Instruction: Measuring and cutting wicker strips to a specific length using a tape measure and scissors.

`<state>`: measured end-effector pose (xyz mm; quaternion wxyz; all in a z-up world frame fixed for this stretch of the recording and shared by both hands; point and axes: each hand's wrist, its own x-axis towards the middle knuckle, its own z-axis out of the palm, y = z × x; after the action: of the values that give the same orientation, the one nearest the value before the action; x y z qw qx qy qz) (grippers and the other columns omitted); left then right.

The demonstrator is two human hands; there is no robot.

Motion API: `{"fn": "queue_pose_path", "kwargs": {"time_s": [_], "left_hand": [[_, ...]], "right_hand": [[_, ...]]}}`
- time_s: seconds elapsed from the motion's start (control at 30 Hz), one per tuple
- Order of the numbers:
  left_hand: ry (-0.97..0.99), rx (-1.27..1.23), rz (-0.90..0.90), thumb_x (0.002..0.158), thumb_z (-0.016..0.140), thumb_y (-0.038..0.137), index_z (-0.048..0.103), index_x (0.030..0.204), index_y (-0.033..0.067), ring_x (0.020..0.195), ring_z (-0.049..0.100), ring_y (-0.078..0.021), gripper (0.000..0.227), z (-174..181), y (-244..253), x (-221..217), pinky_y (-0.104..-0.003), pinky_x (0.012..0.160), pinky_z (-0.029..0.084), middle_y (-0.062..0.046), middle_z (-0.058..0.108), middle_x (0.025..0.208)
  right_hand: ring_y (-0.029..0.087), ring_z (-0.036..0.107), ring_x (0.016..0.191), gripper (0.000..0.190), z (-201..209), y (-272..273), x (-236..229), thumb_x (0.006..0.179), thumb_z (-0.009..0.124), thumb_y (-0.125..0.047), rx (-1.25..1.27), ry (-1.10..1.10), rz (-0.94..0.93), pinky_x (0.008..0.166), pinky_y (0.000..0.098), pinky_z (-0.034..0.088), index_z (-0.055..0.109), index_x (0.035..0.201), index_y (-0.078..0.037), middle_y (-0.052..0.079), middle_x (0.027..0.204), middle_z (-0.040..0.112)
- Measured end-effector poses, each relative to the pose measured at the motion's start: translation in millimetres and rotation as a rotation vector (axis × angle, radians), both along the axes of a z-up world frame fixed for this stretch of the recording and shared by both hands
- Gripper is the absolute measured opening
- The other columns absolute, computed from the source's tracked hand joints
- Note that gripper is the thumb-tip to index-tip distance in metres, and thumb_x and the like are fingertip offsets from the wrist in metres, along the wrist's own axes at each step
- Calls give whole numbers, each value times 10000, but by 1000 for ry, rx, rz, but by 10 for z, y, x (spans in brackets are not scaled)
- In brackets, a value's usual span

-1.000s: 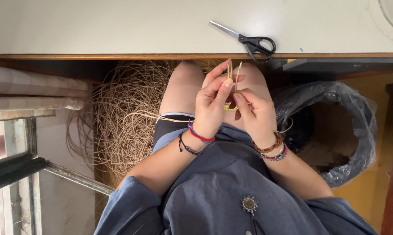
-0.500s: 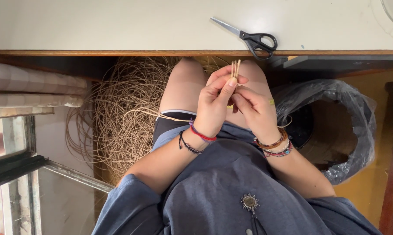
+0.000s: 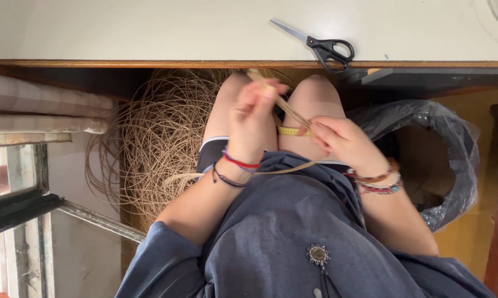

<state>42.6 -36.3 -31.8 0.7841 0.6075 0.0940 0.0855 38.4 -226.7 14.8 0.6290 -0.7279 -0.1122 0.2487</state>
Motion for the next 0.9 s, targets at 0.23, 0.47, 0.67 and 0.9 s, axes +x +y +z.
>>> {"fn": "queue_pose_path", "kwargs": {"time_s": [0.23,0.47,0.67,0.9], "left_hand": [[80,-151,162,1037,610,273,787,1058,142,1187,582,-128,221,-142,604,-22,-282,967,421,-4,698,1226],[-46,588,-771,997,549,372,772,902,122,797,718,-169,347,613,256,-375,-295,767,571,-46,784,897],[-483,1314,-530,972,626,282,526,1262,76,745,679,-284,370,388,-173,-393,-389,597,516,-82,649,1033],[-574,1436,-283,779,576,153,679,714,25,805,547,-511,176,812,422,-26,-588,894,455,-296,602,781]], "right_hand": [[121,390,597,282,42,-778,-54,1038,537,-180,-513,36,102,565,265,342,810,1077,-119,-4,650,470],[151,550,696,285,84,-545,-49,1022,521,-239,-592,-279,314,680,308,421,787,989,-143,-40,952,804],[207,650,712,233,156,-339,8,1010,556,-167,-574,-356,369,680,351,478,678,848,-53,37,787,715],[130,627,527,330,230,-1126,193,1033,449,-342,-864,-259,361,645,289,566,723,1173,-221,-46,948,790]]}}
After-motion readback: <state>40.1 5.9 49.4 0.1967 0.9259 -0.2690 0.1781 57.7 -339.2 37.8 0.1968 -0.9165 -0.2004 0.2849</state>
